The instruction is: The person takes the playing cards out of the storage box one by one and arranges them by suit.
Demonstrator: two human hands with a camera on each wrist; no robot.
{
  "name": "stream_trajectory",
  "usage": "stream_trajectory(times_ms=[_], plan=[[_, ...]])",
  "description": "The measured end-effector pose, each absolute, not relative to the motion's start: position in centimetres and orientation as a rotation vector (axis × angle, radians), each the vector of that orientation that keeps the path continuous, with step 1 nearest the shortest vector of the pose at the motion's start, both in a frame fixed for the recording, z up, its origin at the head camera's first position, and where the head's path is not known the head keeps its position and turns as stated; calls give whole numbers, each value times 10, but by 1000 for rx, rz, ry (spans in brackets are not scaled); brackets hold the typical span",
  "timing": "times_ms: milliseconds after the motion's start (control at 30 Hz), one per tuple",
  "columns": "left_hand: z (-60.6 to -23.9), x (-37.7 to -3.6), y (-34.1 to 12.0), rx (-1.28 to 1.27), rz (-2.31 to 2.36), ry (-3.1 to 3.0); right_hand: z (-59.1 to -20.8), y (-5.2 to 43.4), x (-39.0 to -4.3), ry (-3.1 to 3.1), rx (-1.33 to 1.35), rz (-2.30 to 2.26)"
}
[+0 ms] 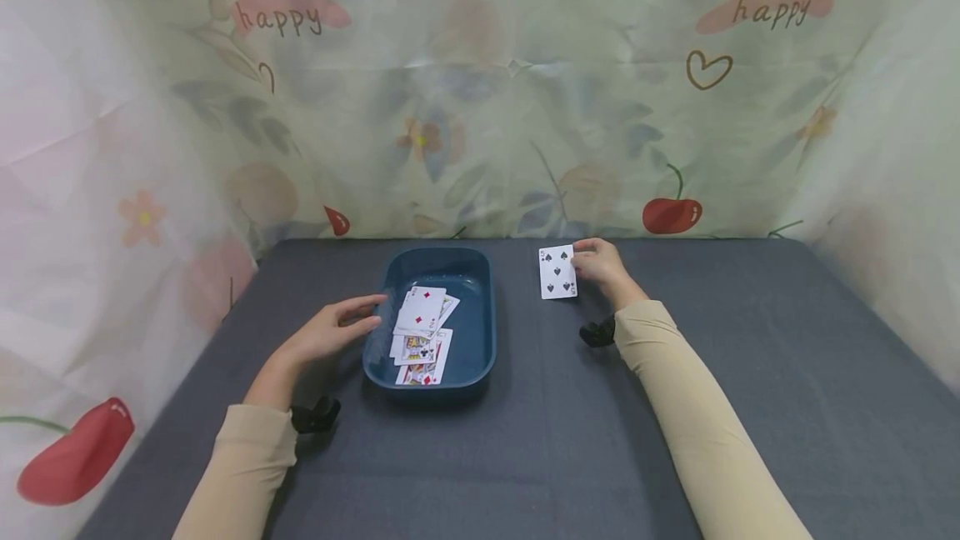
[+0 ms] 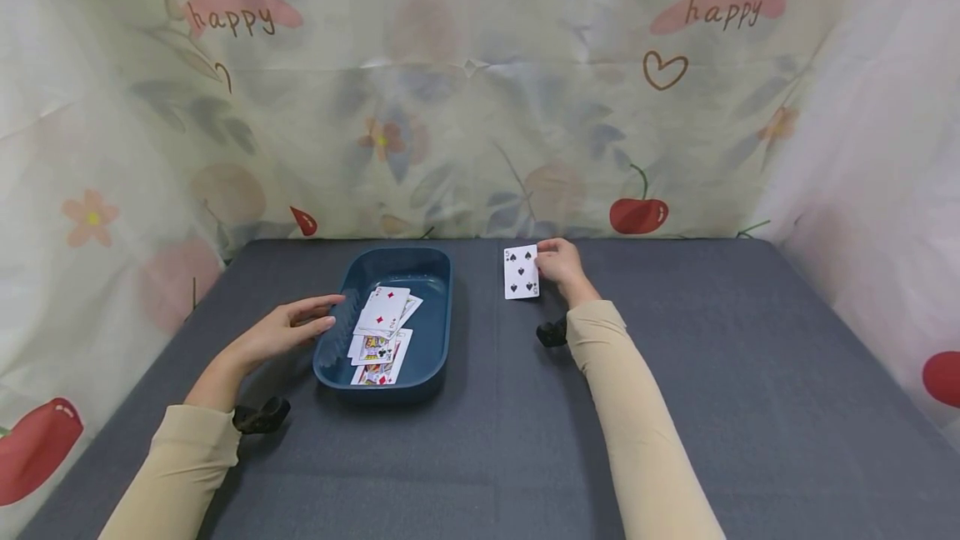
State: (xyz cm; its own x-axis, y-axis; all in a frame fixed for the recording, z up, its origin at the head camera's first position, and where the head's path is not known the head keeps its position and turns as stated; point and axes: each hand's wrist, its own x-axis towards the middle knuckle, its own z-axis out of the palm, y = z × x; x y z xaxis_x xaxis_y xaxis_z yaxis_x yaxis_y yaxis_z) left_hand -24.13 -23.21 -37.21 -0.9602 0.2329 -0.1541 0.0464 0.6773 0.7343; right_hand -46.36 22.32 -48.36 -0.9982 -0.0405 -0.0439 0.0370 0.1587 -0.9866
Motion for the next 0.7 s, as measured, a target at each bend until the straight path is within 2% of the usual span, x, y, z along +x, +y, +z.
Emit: stream_trajectory(times_ms=[133,367,500,600,700], plan=[[-373,-241,-232,225,1147,2660,-487,218,-467,2384,98,-1952],[-372,-241,-231,219,1165,2651,-518,224,-493,2500,21,-1915],[-373,-240,-232,212,1159,2652,-521,220,-496,2630,119,-1788],[-373,-240,-232,208,1152,2657,-506,211,-479,2693,120,-1727],[-373,-241,-232,208,1150,2659,-473,198,-443,2696,86,-1705]])
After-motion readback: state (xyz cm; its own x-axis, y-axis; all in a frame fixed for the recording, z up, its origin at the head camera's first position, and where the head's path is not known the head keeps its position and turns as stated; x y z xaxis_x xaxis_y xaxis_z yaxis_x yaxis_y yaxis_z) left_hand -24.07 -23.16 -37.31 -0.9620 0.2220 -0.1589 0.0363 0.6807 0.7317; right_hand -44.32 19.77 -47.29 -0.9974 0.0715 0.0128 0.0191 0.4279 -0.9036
